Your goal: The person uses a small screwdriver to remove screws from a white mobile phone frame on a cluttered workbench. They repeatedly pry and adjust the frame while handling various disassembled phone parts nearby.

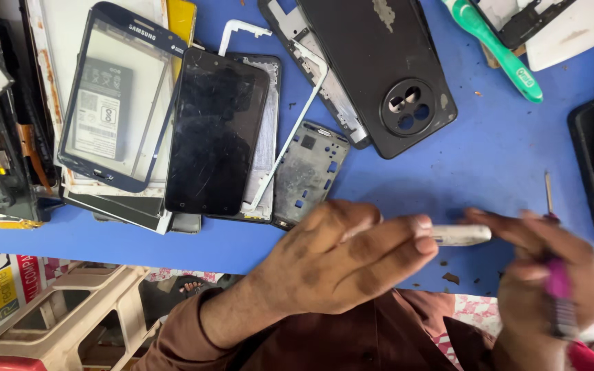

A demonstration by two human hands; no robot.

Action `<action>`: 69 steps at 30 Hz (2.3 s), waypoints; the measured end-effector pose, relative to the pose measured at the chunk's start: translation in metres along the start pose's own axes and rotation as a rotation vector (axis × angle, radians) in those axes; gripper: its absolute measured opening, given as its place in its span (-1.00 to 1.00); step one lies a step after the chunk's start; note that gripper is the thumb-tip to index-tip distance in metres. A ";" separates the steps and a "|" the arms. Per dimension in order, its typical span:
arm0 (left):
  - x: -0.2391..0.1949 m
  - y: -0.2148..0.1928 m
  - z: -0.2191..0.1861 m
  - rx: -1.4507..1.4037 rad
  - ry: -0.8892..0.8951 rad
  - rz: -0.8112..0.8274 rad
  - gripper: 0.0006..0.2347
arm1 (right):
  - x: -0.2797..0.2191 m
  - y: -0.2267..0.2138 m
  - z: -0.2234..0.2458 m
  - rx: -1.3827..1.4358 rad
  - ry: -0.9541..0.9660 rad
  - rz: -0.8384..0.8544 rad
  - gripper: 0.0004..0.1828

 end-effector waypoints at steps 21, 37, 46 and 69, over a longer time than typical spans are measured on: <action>-0.020 -0.007 -0.007 0.131 -0.035 0.099 -0.87 | 0.050 0.025 0.060 0.024 -0.386 0.282 -0.83; -0.018 -0.004 -0.004 0.119 -0.129 0.210 -0.65 | 0.040 0.016 0.054 0.138 -0.197 0.146 -0.77; -0.020 -0.005 0.000 0.095 -0.118 0.178 -0.65 | 0.026 0.034 0.068 0.061 -0.215 0.265 -0.70; -0.025 0.006 0.009 -0.806 -0.721 0.024 -0.73 | 0.021 0.037 0.052 0.227 -0.331 0.184 -0.87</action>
Point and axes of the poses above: each hand's wrist, its own x-axis towards the middle knuckle, its own y-axis out of the palm, z = x × y, the point moved 5 cm from there along x, towards the middle knuckle, and after that the axes turned 7 degrees about -y, right-handed, at the moved point
